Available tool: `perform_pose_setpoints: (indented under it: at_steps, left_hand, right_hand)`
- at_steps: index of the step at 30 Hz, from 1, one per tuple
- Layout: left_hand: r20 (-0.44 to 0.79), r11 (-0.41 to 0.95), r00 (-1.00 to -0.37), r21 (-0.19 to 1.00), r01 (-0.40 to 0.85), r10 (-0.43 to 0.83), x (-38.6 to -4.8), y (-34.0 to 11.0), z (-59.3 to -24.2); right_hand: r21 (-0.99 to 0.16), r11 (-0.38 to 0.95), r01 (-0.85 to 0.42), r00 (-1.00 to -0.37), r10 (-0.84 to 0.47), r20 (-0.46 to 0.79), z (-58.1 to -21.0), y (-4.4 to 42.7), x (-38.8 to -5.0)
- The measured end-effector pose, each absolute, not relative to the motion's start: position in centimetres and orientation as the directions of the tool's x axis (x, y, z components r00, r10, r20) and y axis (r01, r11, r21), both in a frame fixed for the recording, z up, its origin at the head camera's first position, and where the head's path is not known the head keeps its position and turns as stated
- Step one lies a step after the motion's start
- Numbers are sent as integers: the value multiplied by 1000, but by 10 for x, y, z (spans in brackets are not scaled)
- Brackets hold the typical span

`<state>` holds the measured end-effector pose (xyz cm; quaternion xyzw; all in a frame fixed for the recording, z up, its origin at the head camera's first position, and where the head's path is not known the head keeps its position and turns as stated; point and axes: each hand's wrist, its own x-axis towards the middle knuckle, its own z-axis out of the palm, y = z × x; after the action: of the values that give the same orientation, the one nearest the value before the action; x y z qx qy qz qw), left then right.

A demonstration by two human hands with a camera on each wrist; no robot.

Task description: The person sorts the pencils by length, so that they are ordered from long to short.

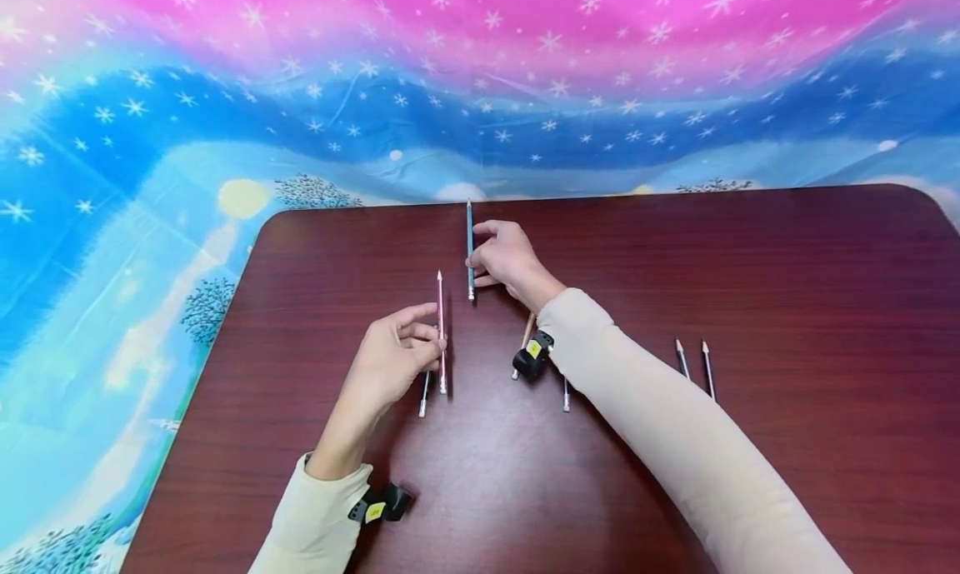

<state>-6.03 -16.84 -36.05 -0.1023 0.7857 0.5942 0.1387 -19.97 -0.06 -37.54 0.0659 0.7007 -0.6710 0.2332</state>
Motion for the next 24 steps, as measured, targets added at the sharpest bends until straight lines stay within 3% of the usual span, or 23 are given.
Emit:
perform_pose_setpoints:
  at_steps: [24]
  left_hand:
    - [-339, 255, -941, 910, -328, -1, -62, -175, -362]
  right_hand:
    - [-899, 253, 358, -907, -135, -399, -380, -29, -206]
